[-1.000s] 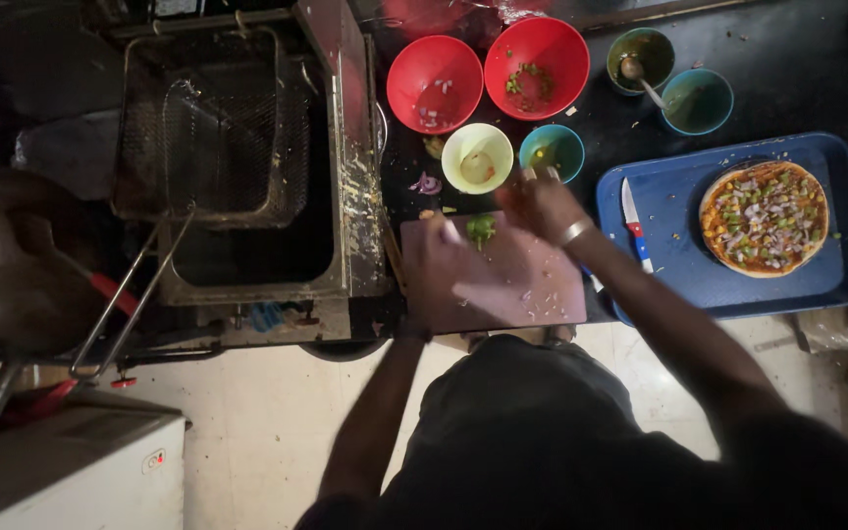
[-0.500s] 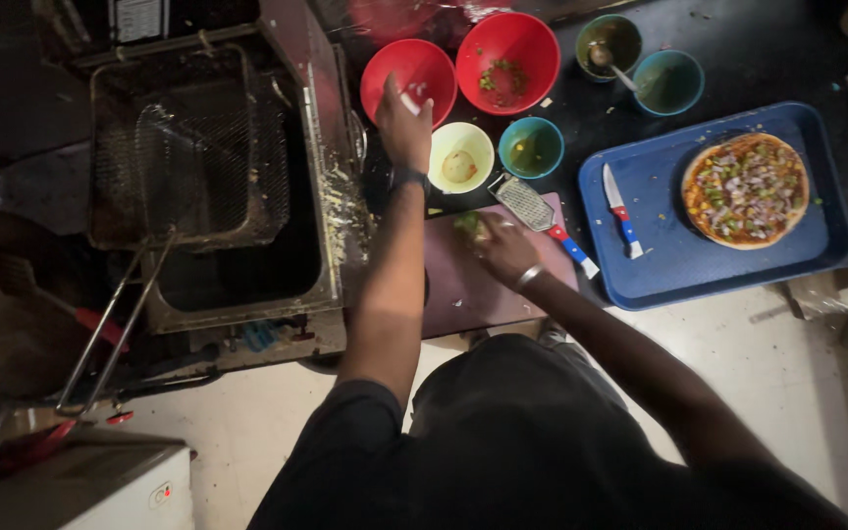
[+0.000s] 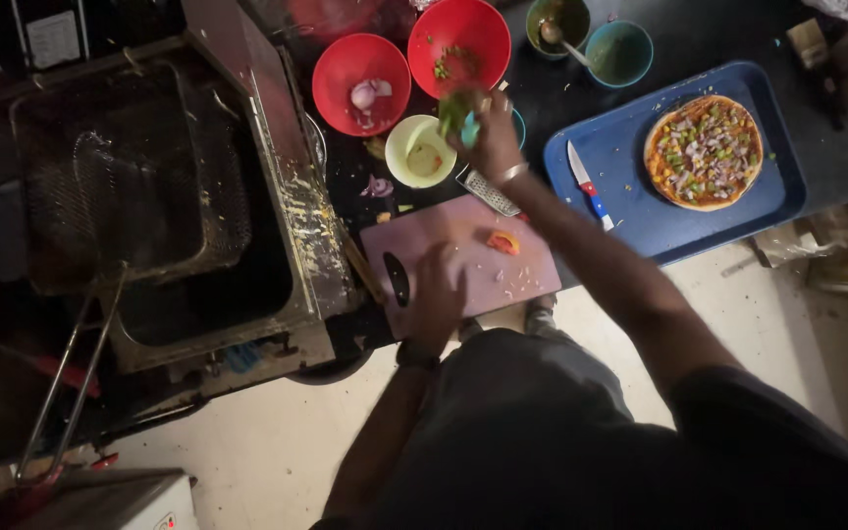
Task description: The person chops capsicum, onion, and tomato on a cutting board with a knife, then sprinkles the chopped vegetables by hand over a sauced pizza base on a blue tray. They then open a packet of shredded cheese and sprinkle cheese over the topped pizza.
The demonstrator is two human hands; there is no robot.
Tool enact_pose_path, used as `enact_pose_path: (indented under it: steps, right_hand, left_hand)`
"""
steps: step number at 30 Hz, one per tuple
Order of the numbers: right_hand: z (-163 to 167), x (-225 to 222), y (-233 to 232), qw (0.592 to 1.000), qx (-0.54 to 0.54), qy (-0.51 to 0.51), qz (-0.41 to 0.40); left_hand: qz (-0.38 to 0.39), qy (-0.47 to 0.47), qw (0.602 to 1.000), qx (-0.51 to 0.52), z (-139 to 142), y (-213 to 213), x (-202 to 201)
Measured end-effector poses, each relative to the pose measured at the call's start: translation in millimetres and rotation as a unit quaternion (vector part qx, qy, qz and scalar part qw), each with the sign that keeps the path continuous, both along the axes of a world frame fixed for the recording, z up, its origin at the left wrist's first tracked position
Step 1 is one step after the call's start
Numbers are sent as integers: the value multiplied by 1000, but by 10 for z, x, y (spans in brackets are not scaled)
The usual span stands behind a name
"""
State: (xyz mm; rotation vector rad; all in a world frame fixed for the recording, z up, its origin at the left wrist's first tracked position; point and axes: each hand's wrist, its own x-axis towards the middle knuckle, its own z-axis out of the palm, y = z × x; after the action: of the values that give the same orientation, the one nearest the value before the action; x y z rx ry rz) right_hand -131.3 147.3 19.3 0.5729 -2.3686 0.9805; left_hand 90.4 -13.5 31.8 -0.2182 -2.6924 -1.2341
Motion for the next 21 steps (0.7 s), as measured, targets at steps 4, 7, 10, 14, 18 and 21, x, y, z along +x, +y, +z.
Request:
enact_pose_path:
  steps: [4, 7, 10, 14, 18, 21]
  right_hand:
    - [173, -204, 455, 996, -75, 26, -39]
    - [52, 304, 1082, 989, -16, -39, -140]
    - [-257, 1015, 1631, 968, 95, -107, -207]
    - [-646, 1484, 1896, 950, 150, -199, -188]
    - [-717, 1508, 1857, 950, 138, -219, -175]
    - [-669, 1574, 1892, 959, 82, -207, -172]
  left_hand:
    - [-80, -16, 996, -38, -207, 250, -131]
    - [-153, -15, 987, -56, -288, 282, -322]
    - [-170, -5, 983, -66, -293, 336, -438]
    - [-107, -76, 987, -94, -336, 579, -501]
    - [-100, -51, 988, -108, -464, 669, -510]
    - [-141, -12, 986, -90, -527, 545, -541]
